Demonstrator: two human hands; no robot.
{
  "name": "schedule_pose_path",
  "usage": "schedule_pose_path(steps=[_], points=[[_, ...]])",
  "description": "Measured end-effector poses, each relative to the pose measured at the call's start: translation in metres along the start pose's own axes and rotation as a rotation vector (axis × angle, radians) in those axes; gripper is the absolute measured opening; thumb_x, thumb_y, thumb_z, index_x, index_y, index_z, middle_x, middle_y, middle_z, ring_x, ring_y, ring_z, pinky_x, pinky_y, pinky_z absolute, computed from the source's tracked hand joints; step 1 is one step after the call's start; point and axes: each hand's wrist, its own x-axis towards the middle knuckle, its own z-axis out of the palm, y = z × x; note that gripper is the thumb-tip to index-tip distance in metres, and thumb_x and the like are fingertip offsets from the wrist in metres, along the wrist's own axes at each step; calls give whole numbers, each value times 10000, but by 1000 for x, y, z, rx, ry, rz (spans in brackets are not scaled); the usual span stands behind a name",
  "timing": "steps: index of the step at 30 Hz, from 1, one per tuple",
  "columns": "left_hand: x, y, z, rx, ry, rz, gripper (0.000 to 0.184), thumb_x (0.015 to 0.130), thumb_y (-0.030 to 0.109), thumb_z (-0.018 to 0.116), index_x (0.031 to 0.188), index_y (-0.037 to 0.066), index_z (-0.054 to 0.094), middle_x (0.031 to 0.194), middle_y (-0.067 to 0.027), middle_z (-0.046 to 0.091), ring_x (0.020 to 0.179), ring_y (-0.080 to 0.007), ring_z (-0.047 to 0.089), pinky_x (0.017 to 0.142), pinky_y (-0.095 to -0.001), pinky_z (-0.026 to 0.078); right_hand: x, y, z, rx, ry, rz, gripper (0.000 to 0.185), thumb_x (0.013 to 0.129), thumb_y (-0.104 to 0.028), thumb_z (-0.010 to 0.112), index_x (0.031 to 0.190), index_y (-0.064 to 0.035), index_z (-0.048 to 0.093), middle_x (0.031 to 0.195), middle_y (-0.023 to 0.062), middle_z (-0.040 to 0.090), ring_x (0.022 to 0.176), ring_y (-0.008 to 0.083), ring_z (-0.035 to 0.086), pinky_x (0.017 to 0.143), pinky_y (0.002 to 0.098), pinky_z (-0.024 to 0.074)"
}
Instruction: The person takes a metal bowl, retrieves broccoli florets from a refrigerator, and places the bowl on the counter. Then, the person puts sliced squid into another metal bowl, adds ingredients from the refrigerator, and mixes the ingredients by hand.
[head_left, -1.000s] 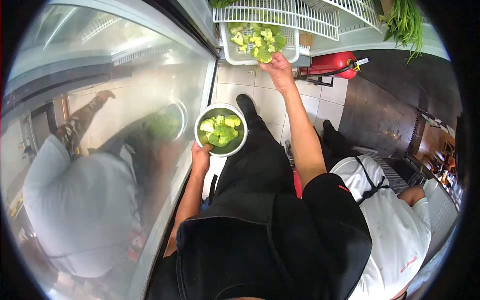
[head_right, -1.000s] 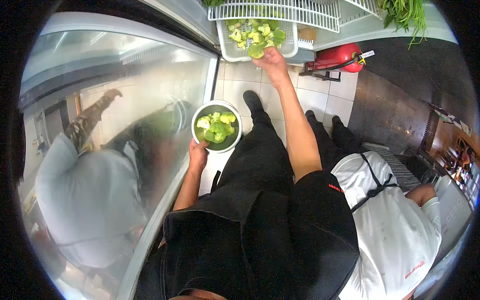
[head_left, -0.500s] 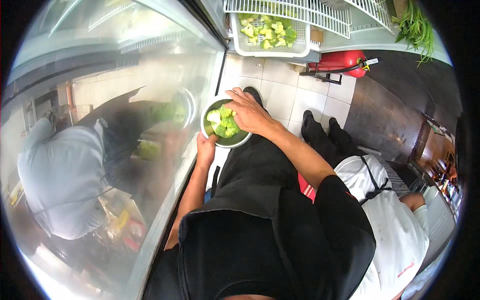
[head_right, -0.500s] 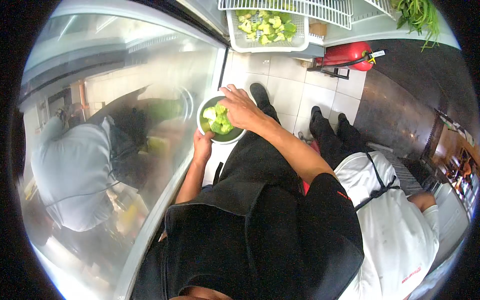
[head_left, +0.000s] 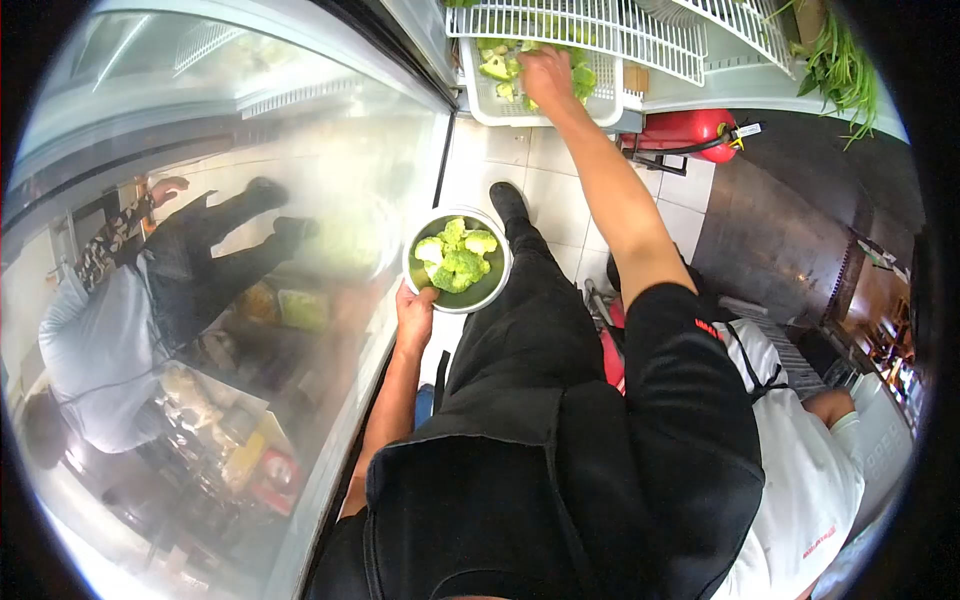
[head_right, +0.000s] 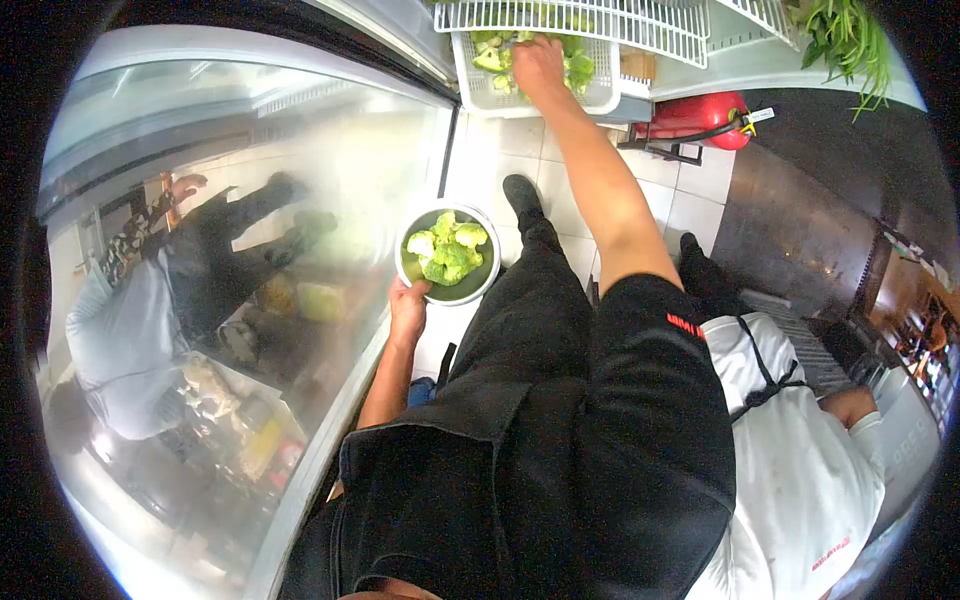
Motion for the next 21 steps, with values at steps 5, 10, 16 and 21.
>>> schedule_pose_path(steps=[5, 10, 16, 21], points=[[0, 0, 1, -14, -24, -4, 405, 708, -89, 453, 1098, -18, 537, 1011, -82, 619, 909, -161, 590, 822, -284, 457, -61, -1, -23, 856, 55, 487, 290, 817, -206, 625, 1055, -41, 634, 986, 150, 648, 990, 222, 568, 871, 333, 417], [-2, 5, 2, 38, -24, -19, 389, 710, -84, 462, 1086, -22, 539, 997, -81, 622, 878, -160, 596, 780, -280, 468, -121, -52, -54, 1184, -15, 392, 217, 839, -129, 612, 1026, -18, 615, 938, 12, 594, 890, 111, 518, 815, 248, 417], [-4, 9, 9, -20, -13, -1, 396, 706, -93, 458, 1091, -28, 529, 995, -83, 621, 874, -162, 598, 781, -277, 472, -187, -143, -132, 830, -110, -89, 209, 777, -104, 612, 973, -36, 587, 849, 119, 574, 818, 312, 515, 755, 389, 408], [-1, 4, 6, -94, -40, 40, 398, 707, -97, 460, 1092, -27, 528, 1008, -82, 617, 890, -158, 591, 796, -276, 465, -213, -163, -122, 450, -89, -78, 262, 741, -117, 628, 996, -71, 591, 867, 86, 568, 838, 267, 514, 750, 383, 385]])
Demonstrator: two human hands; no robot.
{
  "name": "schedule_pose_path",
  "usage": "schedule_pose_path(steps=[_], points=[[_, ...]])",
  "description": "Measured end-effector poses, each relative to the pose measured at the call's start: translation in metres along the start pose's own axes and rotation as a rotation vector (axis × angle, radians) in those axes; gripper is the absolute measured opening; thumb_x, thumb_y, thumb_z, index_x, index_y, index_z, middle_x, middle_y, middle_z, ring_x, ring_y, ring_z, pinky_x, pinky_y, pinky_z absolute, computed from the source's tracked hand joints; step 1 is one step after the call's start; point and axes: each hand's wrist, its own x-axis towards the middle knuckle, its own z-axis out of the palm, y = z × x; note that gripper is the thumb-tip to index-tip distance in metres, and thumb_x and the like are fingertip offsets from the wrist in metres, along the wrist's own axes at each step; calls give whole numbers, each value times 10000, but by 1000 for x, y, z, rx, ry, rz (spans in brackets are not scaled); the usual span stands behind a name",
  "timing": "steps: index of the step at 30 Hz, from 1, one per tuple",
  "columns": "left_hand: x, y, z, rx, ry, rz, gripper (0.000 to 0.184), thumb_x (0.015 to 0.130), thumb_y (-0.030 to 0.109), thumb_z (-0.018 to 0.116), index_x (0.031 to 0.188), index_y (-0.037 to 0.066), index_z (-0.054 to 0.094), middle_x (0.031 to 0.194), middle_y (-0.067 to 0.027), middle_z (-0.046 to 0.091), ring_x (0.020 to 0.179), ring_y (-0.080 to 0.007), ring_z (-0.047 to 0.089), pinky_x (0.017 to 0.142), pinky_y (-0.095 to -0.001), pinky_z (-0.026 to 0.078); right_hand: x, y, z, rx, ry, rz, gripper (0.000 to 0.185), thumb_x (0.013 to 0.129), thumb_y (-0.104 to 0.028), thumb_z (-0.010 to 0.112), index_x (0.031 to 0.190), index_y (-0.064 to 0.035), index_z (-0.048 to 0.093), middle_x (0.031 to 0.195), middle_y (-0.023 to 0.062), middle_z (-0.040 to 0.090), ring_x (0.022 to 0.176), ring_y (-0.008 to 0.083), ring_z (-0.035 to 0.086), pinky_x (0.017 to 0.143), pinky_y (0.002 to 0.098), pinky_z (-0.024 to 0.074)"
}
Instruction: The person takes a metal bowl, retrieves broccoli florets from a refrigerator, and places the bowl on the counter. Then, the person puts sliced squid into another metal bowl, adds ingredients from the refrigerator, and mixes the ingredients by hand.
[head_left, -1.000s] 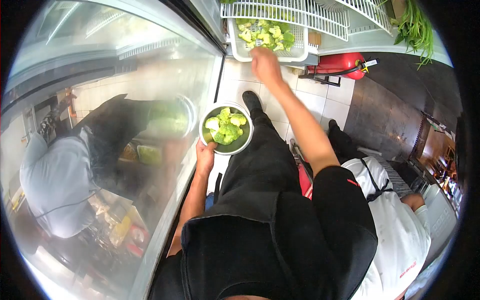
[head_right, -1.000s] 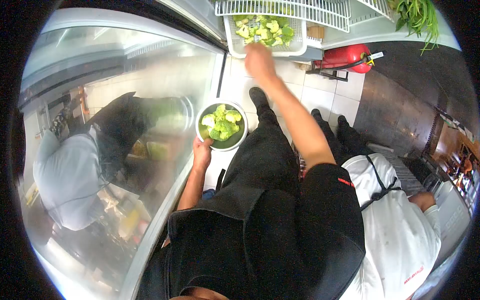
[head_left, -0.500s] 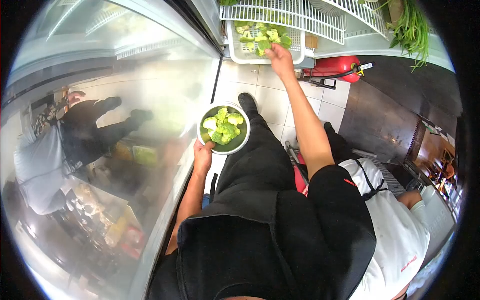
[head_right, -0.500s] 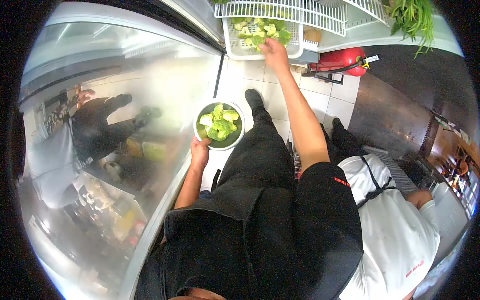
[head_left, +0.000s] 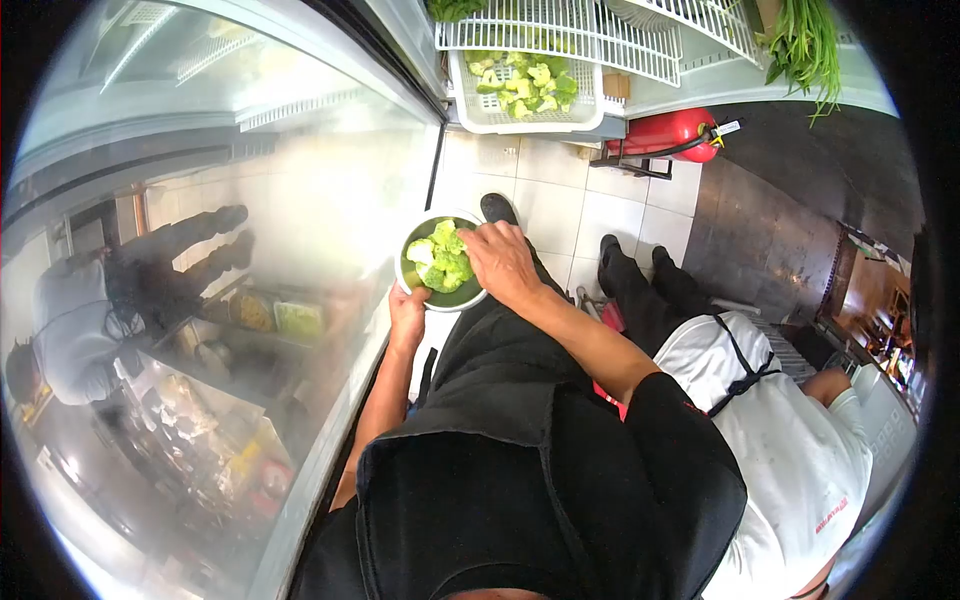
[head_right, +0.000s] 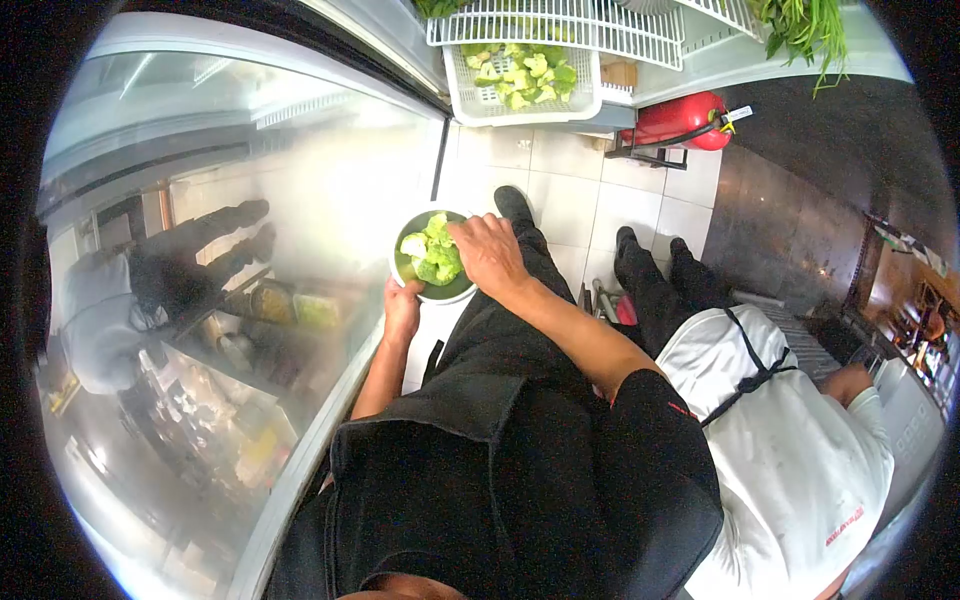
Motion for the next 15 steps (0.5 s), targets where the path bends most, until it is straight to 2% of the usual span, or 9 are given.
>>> schedule_pose_path(steps=[2, 4, 6, 8, 10, 12, 14, 15], points=[[-1, -2, -6, 82, -25, -32, 401, 708, -97, 458, 1096, -22, 527, 1013, -79, 615, 902, -157, 586, 812, -278, 458, 5, -4, -3, -66, -48, 10, 271, 727, -127, 638, 987, -66, 597, 871, 92, 560, 837, 269, 512, 748, 388, 387], [-6, -5, -10, 116, -25, -51, 411, 710, -94, 454, 1108, -18, 523, 1026, -78, 610, 923, -158, 579, 833, -281, 449, 16, 1, -16, -92, -264, 22, 320, 697, -186, 677, 987, -76, 599, 860, 82, 521, 861, 274, 502, 775, 398, 398], [-5, -9, -13, 144, -92, -59, 421, 711, -92, 449, 1120, -16, 517, 1038, -78, 605, 936, -158, 575, 843, -283, 446, 32, 16, -34, 8, -563, 20, 466, 650, -319, 729, 1009, -48, 604, 911, 117, 549, 889, 301, 528, 790, 385, 432], [-8, -3, -4, 136, -71, -25, 417, 703, -84, 453, 1111, -28, 523, 1023, -92, 615, 902, -175, 593, 806, -290, 470, 56, 39, -45, 154, -540, 7, 502, 648, -340, 733, 1022, -34, 601, 902, 123, 592, 866, 312, 564, 757, 399, 454], [-7, -1, -1, 113, -74, -47, 423, 703, -85, 454, 1117, -28, 522, 1032, -93, 612, 920, -173, 587, 822, -292, 464, 86, 71, -47, 242, -455, 158, 381, 714, -295, 677, 979, -29, 617, 868, 122, 633, 835, 319, 591, 725, 407, 465], [-5, -1, -2, 96, -87, -52, 426, 698, -88, 449, 1114, -32, 521, 1031, -93, 611, 922, -176, 587, 829, -293, 460, 133, 118, -30, -141, -262, 241, 180, 765, -182, 582, 835, -28, 643, 809, 133, 642, 813, 335, 596, 758, 423, 451], [-3, 3, -1, 121, -100, -68, 431, 690, -90, 442, 1110, -36, 519, 1034, -96, 610, 924, -179, 587, 830, -290, 459, 171, 171, -6, -493, 67, 142, 145, 758, -104, 516, 745, -61, 653, 759, 110, 648, 810, 300, 610, 720, 427, 443], [-1, 3, -2, 119, -102, -63, 431, 690, -90, 442, 1110, -36, 519, 1034, -96, 610, 924, -179, 587, 830, -290, 459, 191, 194, 9, -544, 160, 56, 136, 725, -79, 532, 757, -66, 664, 770, 116, 653, 781, 291, 619, 705, 421, 454]])
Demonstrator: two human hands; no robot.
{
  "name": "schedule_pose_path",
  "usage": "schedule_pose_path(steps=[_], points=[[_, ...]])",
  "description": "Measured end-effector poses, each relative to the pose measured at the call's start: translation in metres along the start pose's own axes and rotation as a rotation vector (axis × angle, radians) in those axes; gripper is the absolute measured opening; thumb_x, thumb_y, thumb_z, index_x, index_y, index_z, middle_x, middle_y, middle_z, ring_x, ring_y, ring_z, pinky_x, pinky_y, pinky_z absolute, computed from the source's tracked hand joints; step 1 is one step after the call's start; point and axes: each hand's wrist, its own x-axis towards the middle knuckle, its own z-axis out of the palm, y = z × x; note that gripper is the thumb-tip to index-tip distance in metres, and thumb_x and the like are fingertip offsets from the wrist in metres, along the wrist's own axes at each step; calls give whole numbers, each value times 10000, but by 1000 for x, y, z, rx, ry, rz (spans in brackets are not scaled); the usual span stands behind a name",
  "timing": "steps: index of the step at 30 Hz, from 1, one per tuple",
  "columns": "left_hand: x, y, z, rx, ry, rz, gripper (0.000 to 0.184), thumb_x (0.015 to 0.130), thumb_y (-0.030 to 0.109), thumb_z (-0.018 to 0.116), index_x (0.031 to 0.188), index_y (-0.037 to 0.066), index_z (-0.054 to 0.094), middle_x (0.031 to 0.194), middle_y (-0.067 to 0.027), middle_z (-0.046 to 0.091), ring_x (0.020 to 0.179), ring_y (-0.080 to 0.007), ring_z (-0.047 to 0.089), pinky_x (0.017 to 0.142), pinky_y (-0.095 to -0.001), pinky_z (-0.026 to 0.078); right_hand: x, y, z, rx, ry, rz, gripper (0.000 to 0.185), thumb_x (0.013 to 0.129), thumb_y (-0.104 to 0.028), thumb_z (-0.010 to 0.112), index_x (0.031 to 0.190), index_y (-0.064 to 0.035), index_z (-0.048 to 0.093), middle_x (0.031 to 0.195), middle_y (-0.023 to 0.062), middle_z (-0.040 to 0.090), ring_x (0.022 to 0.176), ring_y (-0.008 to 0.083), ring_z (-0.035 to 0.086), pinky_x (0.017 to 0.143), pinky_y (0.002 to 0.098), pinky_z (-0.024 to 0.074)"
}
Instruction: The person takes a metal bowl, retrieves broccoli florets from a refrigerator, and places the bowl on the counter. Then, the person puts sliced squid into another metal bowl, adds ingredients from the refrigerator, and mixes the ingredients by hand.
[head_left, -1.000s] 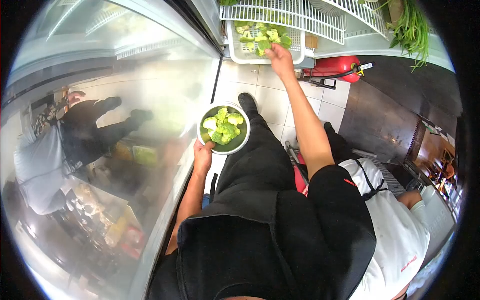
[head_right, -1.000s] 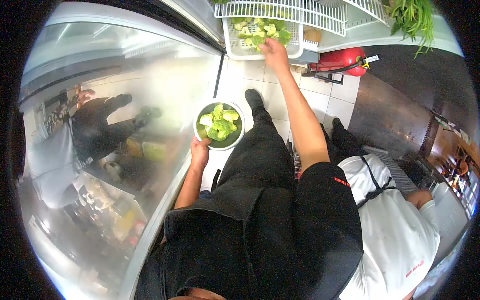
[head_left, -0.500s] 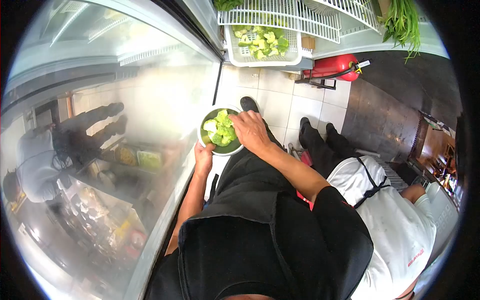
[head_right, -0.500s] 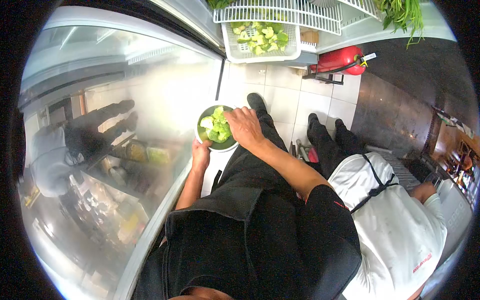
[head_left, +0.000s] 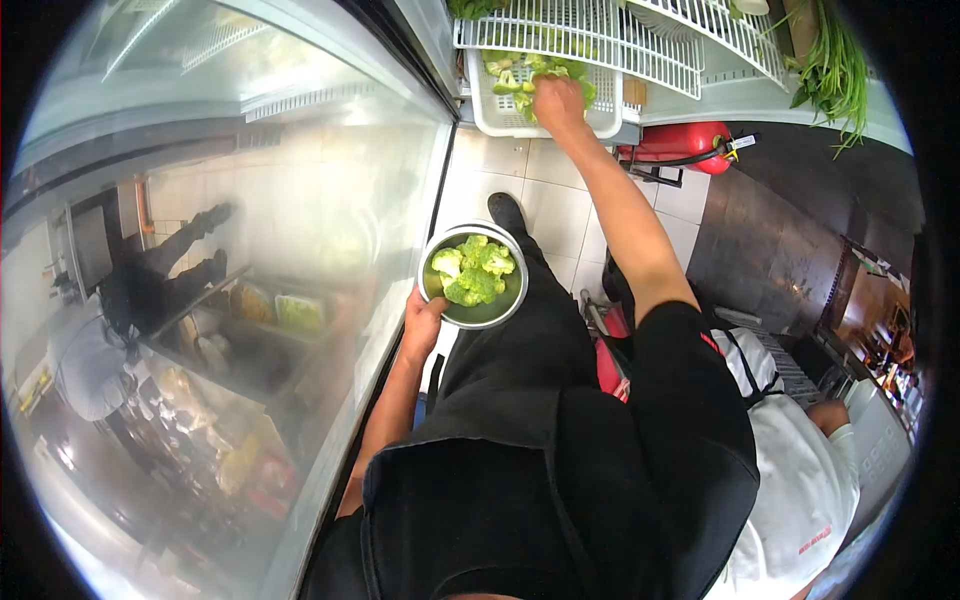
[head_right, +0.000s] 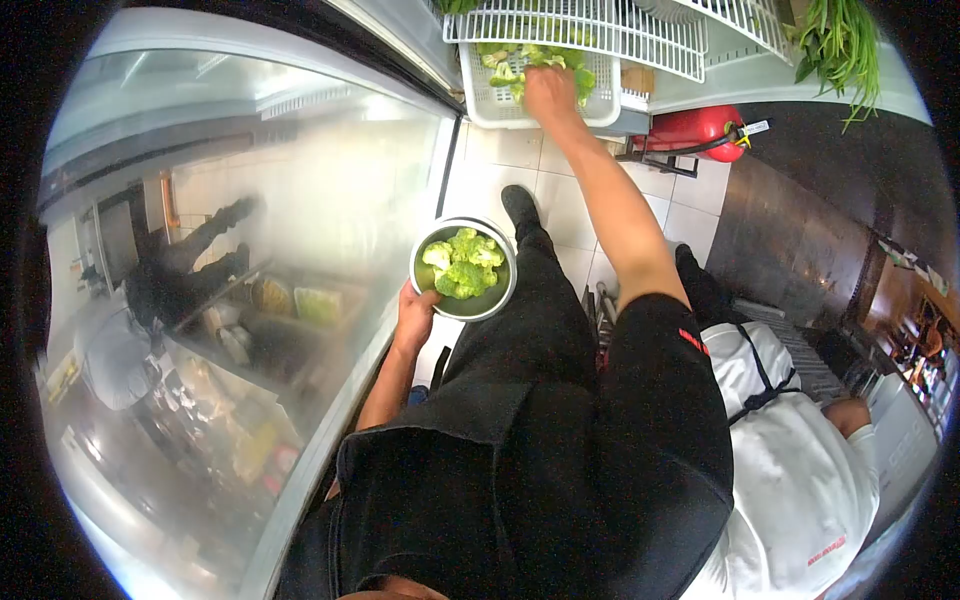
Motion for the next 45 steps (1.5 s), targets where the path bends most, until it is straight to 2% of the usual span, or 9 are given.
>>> schedule_pose_path(steps=[2, 8, 13, 23, 27, 31, 37, 43, 45], points=[[0, -1, -3, -24, -9, -15, 440, 698, -86, 447, 1126, -18, 524, 1037, -78, 609, 932, -157, 578, 838, -281, 447, 19, 2, 21, -34, 113, -59, 149, 691, -54, 548, 770, -72, 674, 782, 123, 657, 753, 283, 628, 690, 414, 465], [0, -1, -2, -31, 45, -10, 433, 700, -85, 450, 1122, -20, 523, 1029, -83, 610, 923, -161, 580, 833, -283, 450, 37, -2, 24, -215, -357, 23, 136, 758, -122, 557, 808, -103, 683, 793, 130, 656, 830, 264, 625, 759, 397, 446], [0, 0, 2, -65, 72, -4, 418, 707, -82, 462, 1116, -23, 524, 1017, -83, 612, 907, -159, 583, 823, -284, 455, -4, 42, -3, 1181, -103, 604, 177, 854, -181, 601, 949, -41, 650, 799, 33, 642, 735, 127, 577, 662, 241, 445], [1, -2, -2, -45, 71, -9, 446, 703, -85, 458, 1145, -35, 483, 1086, -121, 588, 982, -211, 577, 863, -320, 461, -92, 3, -80, 2137, -288, 500, 213, 865, -103, 580, 1074, -64, 568, 882, 13, 586, 721, 126, 509, 696, 282, 421], [-1, 3, 2, -34, 74, 9, 427, 718, -68, 475, 1143, -40, 483, 1070, -118, 594, 951, -201, 585, 844, -310, 465, -116, -24, -87, 2126, -371, 448, 211, 875, -95, 562, 1079, -41, 560, 939, 11, 591, 779, 108, 528, 730, 256, 431], [-3, 3, 3, -55, 114, 10, 423, 715, -71, 469, 1132, -9, 500, 1029, -101, 604, 907, -191, 597, 809, -312, 479, -127, -81, -123, 1529, -471, 325, 154, 877, -128, 565, 968, -19, 622, 885, 12, 634, 824, 73, 545, 766, 228, 438], [-2, 4, 1, -48, 112, 41, 410, 695, -86, 472, 1090, 2, 536, 949, -68, 622, 808, -156, 600, 688, -270, 487, -146, -148, -126, 684, -305, -318, 138, 746, -76, 594, 873, -62, 646, 817, 83, 581, 820, 293, 546, 749, 398, 434], [10, 35, -36, 391, 126, -206, 410, 705, -55, 491, 1112, -8, 514, 948, -78, 624, 803, -178, 606, 702, -294, 492, -135, -137, -136, 825, -161, -92, 195, 752, -142, 660, 913, -38, 625, 842, 86, 585, 809, 241, 562, 725, 360, 444], [16, 25, -54, 7, -95, 95, 390, 705, -44, 502, 1093, -20, 530, 948, -89, 636, 817, -178, 618, 720, -290, 500, -139, -123, -124, 1005, -360, 88, 225, 825, -187, 589, 998, -45, 612, 959, 128, 611, 903, 259, 575, 822, 344, 438]])
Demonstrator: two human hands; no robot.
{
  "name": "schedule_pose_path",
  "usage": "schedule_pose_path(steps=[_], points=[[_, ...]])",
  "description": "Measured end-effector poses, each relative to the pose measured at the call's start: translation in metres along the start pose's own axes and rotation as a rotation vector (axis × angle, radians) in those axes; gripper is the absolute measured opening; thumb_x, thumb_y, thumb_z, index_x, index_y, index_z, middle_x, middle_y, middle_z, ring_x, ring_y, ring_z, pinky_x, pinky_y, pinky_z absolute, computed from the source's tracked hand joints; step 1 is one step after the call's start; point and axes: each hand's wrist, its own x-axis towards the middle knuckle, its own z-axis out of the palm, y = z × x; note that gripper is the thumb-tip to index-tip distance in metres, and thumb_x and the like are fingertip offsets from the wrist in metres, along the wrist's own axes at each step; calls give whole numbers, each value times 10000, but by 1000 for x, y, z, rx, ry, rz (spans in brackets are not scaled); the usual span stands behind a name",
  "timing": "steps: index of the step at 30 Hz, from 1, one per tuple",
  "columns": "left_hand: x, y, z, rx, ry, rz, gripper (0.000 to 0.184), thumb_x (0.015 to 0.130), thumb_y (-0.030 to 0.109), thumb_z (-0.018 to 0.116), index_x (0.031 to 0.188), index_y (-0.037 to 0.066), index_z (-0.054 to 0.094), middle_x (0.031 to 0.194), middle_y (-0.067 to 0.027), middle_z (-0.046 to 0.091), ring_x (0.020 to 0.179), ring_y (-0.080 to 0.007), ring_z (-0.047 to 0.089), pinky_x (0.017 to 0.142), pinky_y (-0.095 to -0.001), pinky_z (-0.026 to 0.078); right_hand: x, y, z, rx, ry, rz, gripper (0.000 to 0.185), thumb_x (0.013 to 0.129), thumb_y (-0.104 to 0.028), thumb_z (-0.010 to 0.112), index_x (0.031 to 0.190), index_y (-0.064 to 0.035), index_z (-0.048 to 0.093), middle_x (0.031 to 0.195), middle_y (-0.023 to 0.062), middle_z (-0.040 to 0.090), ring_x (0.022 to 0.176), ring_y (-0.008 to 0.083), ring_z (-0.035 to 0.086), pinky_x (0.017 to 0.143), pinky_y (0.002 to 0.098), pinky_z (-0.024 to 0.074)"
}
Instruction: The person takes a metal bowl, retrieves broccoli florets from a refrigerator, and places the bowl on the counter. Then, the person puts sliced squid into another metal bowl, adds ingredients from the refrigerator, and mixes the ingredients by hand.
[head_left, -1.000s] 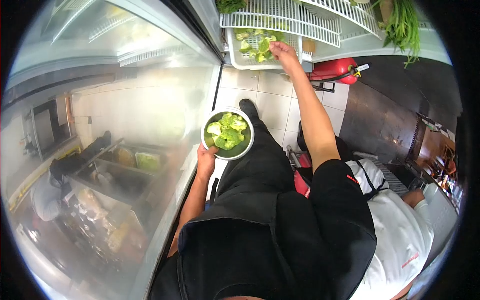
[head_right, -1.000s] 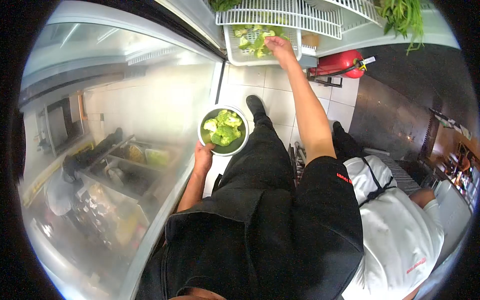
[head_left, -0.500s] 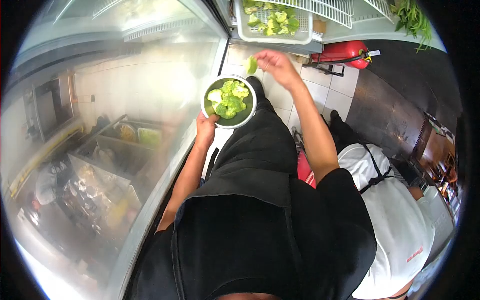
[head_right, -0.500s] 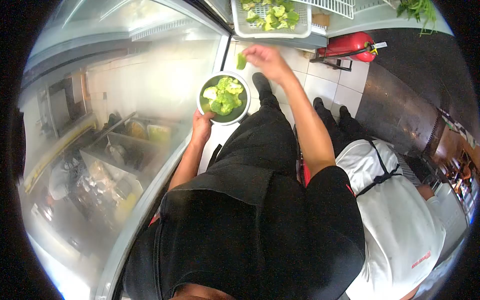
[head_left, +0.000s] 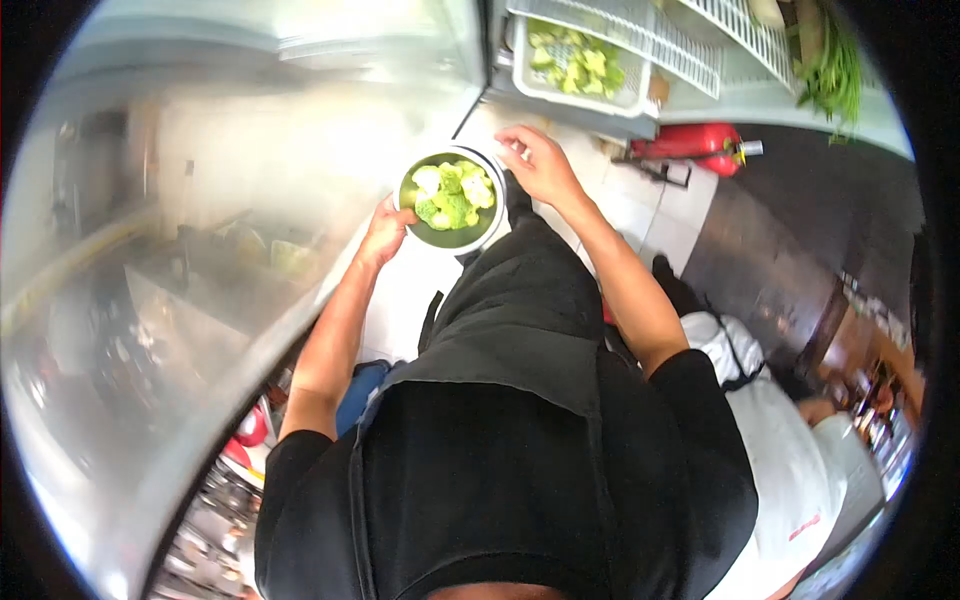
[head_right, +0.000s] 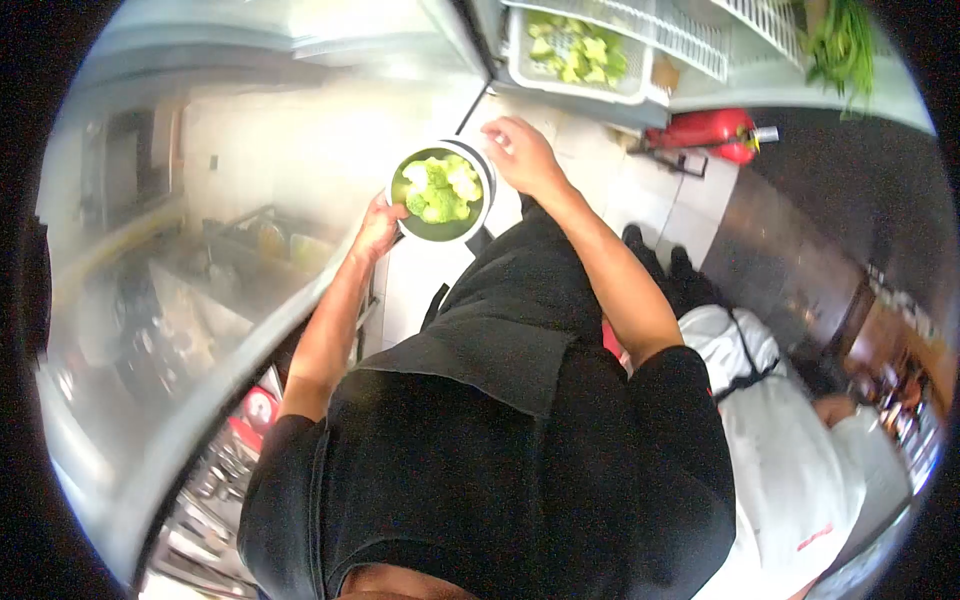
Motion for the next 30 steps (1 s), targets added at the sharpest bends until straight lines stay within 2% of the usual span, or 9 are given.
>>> schedule_pose_path(steps=[2, 5, 6, 7, 9, 12, 20, 25, 30], points=[[-13, 35, -2, -1, -20, -22, 325, 698, 1, 533, 1018, 4, 587, 912, -69, 644, 790, -145, 598, 728, -270, 468, 1, -5, 5, 78, -302, 235, 339, 895, -287, 516, 1108, -27, 557, 1070, 166, 599, 997, 270, 568, 884, 342, 419], [-49, 29, -38, 527, 83, -137, 292, 679, 42, 581, 958, -38, 617, 810, -67, 656, 767, -157, 589, 699, -290, 456, -10, -26, 38, 28, -443, 115, 489, 929, -384, 434, 1241, -8, 451, 1198, 208, 539, 1113, 295, 517, 954, 347, 380], [-79, 49, -10, 393, 200, -164, 276, 659, 37, 596, 922, -40, 629, 791, -63, 652, 754, -156, 588, 688, -278, 456, -1, -6, 44, -202, -451, 73, 531, 916, -381, 455, 1255, 27, 434, 1229, 233, 511, 1159, 307, 488, 976, 357, 364], [-98, 21, -20, -109, 110, 57, 351, 634, 7, 605, 979, -55, 618, 823, -71, 661, 767, -151, 591, 705, -279, 463, -2, -30, 59, 46, -654, 15, 579, 888, -372, 499, 1253, 71, 422, 1239, 261, 491, 1189, 338, 458, 987, 368, 354], [-137, -31, -61, -430, 125, 63, 452, 619, -65, 584, 1069, -22, 595, 912, -79, 660, 793, -162, 607, 758, -287, 463, -5, -4, 114, -131, -640, -156, 497, 829, -260, 556, 1189, 74, 481, 1135, 243, 568, 1109, 322, 528, 949, 354, 386], [-225, -56, -100, -530, 294, 142, 452, 651, -70, 561, 1099, -18, 584, 994, -93, 642, 865, -172, 606, 765, -270, 473, -25, -89, 173, -62, -885, -102, 414, 772, -64, 507, 1175, 28, 511, 1062, 142, 614, 994, 214, 575, 885, 308, 420], [-428, -34, -141, -598, 898, 409, 417, 614, -63, 526, 1023, -14, 590, 950, -104, 646, 843, -236, 630, 794, -363, 513, 8, -165, 207, -11, -1024, -448, 355, 789, -114, 502, 1112, 28, 532, 956, 179, 624, 904, 258, 597, 820, 329, 443], [-528, -53, -284, -590, 1598, 547, 360, 646, -36, 489, 998, 17, 540, 790, -77, 556, 693, -237, 591, 571, -392, 531, 19, -183, 257, 38, -986, -442, 334, 808, -146, 521, 1098, 20, 536, 925, 169, 629, 864, 258, 601, 788, 328, 447], [-572, -53, -390, -646, 2022, 556, 273, 754, 23, 444, 1025, 7, 478, 953, -167, 575, 735, -308, 639, 543, -466, 572, 24, -207, 305, -16, -938, -411, 325, 813, -145, 522, 1090, 25, 541, 941, 166, 629, 878, 239, 599, 794, 325, 446]])
